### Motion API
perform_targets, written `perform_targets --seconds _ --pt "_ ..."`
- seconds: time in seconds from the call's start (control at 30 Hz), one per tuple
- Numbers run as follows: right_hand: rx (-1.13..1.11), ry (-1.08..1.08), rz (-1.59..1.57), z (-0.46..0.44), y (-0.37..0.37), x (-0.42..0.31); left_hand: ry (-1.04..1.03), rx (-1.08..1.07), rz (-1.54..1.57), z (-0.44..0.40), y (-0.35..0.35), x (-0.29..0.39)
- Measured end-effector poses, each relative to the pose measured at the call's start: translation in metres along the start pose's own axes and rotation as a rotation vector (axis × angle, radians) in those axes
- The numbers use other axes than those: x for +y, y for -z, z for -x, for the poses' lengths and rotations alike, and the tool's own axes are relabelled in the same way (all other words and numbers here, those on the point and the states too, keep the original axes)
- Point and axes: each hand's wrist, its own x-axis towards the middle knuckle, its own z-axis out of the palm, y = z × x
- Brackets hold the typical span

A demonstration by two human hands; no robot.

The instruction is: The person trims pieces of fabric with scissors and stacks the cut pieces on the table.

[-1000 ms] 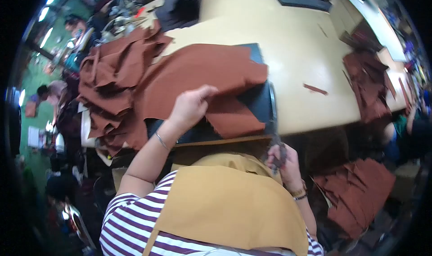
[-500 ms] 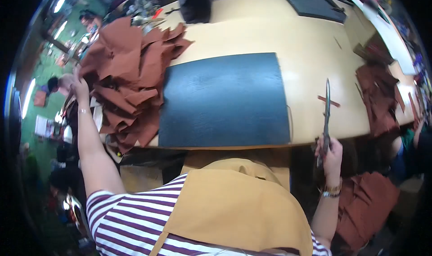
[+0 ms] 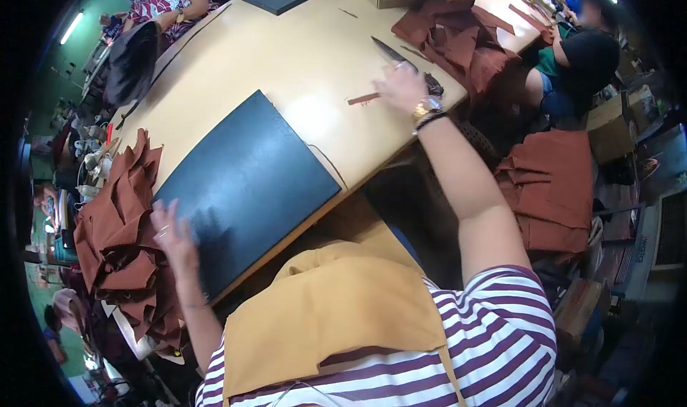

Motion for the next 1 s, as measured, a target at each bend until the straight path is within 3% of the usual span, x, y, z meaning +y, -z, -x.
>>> perform_targets --seconds 0.03,0.1,0.17,0.23,0.27,0.3,0.4,0.5,0.57,0.6,0.63,0.7,0.73,0.9,1.0 --pt "-0.004 -0.051 -0.11 0.007 -0.022 -0.016 0.021 -0.115 0.059 0.002 -0.014 0.029" --pt "0.225 0.108 0.054 0.035 -0.043 -0.052 -0.054 -0.268 0.185 0.003 -0.041 0.061" --pt "-0.073 0.294 -0.361 0.057 -0.016 -0.082 -0.126 -0.363 0.147 0.004 -0.05 0.095" --pt "-0.056 0.59 -0.242 0.09 -0.014 -0.104 -0.208 -0.395 0.053 0.004 -0.051 0.108" --pt "0.019 0.593 -0.321 0.107 -0.022 -0.104 -0.214 -0.42 0.061 0.002 -0.049 0.107" --pt "0.101 0.59 -0.393 0.125 -0.029 -0.097 -0.226 -0.447 0.069 0.0 -0.048 0.106" --pt "-0.021 0.683 -0.512 0.174 0.01 -0.059 -0.285 -0.413 0.049 0.004 -0.052 0.098" --pt "-0.077 0.7 -0.471 0.218 0.0 0.001 -0.279 -0.401 0.034 0.005 -0.052 0.1" --pt "-0.166 0.377 -0.265 0.229 -0.002 0.064 -0.275 -0.397 0.008 0.006 -0.053 0.1" --pt "-0.223 0.117 -0.143 0.236 -0.004 0.103 -0.276 -0.402 -0.006 0.006 -0.053 0.1" --pt "-0.158 -0.038 -0.022 0.251 -0.008 0.146 -0.278 -0.406 -0.012 0.006 -0.053 0.1" --pt "-0.437 -0.46 0.447 0.275 0.0 0.21 -0.275 -0.404 -0.029 0.005 -0.053 0.1" --pt "-0.513 -0.637 0.469 0.278 0.016 0.231 -0.277 -0.403 -0.018 0.006 -0.053 0.1" --pt "-0.534 -1.045 0.569 0.296 0.068 0.303 -0.281 -0.399 -0.014 0.005 -0.054 0.099" --pt "-0.617 -1.145 0.524 0.282 0.088 0.307 -0.28 -0.4 0.008 0.006 -0.052 0.101"
